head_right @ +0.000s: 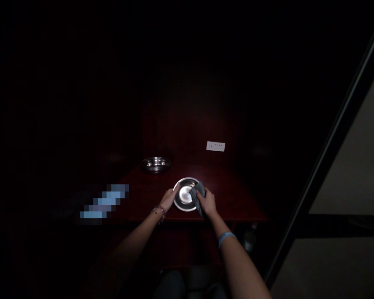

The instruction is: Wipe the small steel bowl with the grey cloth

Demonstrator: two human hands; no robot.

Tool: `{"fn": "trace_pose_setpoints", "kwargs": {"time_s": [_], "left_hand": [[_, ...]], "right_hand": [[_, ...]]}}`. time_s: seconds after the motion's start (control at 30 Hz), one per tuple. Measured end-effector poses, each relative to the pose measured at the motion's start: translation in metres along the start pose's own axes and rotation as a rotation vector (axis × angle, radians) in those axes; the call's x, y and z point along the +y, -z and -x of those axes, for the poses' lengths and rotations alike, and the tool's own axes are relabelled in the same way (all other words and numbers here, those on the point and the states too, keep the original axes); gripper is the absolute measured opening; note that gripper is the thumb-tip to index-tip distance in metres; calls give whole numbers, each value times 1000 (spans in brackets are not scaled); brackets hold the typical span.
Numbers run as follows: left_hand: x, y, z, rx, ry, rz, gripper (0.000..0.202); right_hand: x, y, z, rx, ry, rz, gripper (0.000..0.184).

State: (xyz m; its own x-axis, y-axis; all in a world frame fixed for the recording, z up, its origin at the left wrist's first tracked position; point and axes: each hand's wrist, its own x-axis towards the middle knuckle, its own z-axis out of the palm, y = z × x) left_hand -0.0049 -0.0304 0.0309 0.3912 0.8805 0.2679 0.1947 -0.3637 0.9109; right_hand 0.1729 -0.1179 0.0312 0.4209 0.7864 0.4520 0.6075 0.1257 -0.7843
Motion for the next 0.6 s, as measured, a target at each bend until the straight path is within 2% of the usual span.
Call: {"fn": "trace_pose_setpoints", "kwargs": {"time_s": [0.3,0.5,0.6], "left_hand": [[11,3,8,-16,-37,155,66],[11,6,7,-67,-22,161,68],[12,5,7,-47,-39,134,68]], "right_hand": [[3,-4,-3,-100,-168,-49,46],[0,-5,-3,-131,-159,-27,48],[-1,-2,-3,-126,-116,53,47]]}}
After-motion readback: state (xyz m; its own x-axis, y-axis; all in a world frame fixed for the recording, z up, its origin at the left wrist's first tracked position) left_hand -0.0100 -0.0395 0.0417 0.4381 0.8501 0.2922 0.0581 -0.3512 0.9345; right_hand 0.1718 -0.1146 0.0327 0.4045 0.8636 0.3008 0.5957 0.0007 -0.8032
